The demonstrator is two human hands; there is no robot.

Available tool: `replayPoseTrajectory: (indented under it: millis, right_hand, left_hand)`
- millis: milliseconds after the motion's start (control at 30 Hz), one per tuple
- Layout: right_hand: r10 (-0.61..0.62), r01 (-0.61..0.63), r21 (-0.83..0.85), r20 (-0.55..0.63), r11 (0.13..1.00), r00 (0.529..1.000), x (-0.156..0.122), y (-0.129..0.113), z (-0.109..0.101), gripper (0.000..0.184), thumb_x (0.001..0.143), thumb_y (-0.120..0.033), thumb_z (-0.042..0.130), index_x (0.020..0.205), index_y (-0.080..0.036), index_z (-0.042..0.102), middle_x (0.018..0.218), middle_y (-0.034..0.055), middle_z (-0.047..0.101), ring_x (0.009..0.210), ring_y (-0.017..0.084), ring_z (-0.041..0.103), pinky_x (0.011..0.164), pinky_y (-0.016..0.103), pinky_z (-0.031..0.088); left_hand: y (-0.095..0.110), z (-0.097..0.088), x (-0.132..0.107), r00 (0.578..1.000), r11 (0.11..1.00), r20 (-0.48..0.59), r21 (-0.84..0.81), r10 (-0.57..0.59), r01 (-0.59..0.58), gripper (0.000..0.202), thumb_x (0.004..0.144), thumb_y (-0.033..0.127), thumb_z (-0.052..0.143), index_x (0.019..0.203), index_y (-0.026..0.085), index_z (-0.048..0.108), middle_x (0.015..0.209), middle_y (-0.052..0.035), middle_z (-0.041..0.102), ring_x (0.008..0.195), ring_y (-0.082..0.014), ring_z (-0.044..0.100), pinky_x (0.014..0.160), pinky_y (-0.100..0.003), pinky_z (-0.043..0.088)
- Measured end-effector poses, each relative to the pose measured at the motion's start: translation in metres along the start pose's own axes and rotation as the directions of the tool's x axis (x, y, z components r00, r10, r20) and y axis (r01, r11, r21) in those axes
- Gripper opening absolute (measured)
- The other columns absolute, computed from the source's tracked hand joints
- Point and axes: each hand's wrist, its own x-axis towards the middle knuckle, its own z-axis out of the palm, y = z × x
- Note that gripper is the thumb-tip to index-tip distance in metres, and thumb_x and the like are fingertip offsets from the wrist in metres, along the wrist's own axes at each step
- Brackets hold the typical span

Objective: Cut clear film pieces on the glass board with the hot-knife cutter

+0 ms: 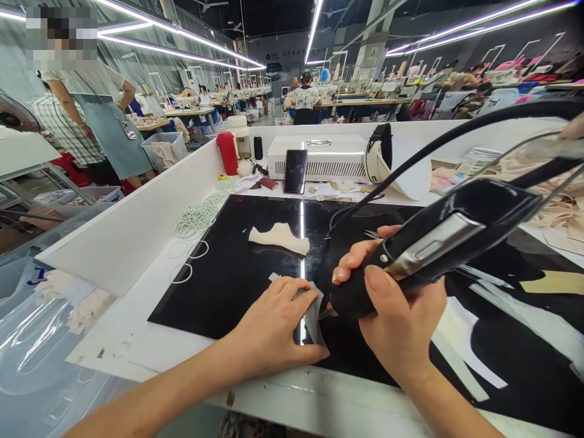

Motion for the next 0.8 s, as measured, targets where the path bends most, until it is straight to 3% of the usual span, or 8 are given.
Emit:
replayPoseTrajectory:
  millis: [233, 800]
  right_hand:
    - [0.009, -0.01, 0.008, 0.034, 1.0, 0.999, -0.01, -0.009, -0.006, 0.04, 0.09, -0.037, 0.084, 0.121, -0.031, 0.061, 0.085, -0.0047, 0.067, 0.068, 0.016, 0.064, 0.067, 0.033, 0.056]
    - [0.003, -0.003, -0.032, 0.025, 0.999, 1.0, -0.012, -0.01, -0.012, 0.041, 0.089, -0.037, 0.084, 0.121, -0.029, 0.059, 0.085, -0.0036, 0.067, 0.066, 0.016, 0.064, 0.063, 0.033, 0.056]
  left_hand:
    - [0.004, -0.003, -0.001, 1.0, 1.0, 0.011, -0.013, -0.009, 0.009, 0.082, 0.08, 0.047, 0.088, 0.151, 0.021, 0.054, 0.15, -0.0135, 0.055, 0.138, -0.0355, 0.051, 0.123, -0.057, 0.04]
    - [-0.005, -0.002, -0.004, 0.999, 0.999, -0.019, -0.028, 0.044, -0.044, 0.079, 0.083, 0.047, 0.088, 0.149, 0.023, 0.053, 0.152, -0.0138, 0.055, 0.141, -0.0343, 0.052, 0.125, -0.06, 0.037]
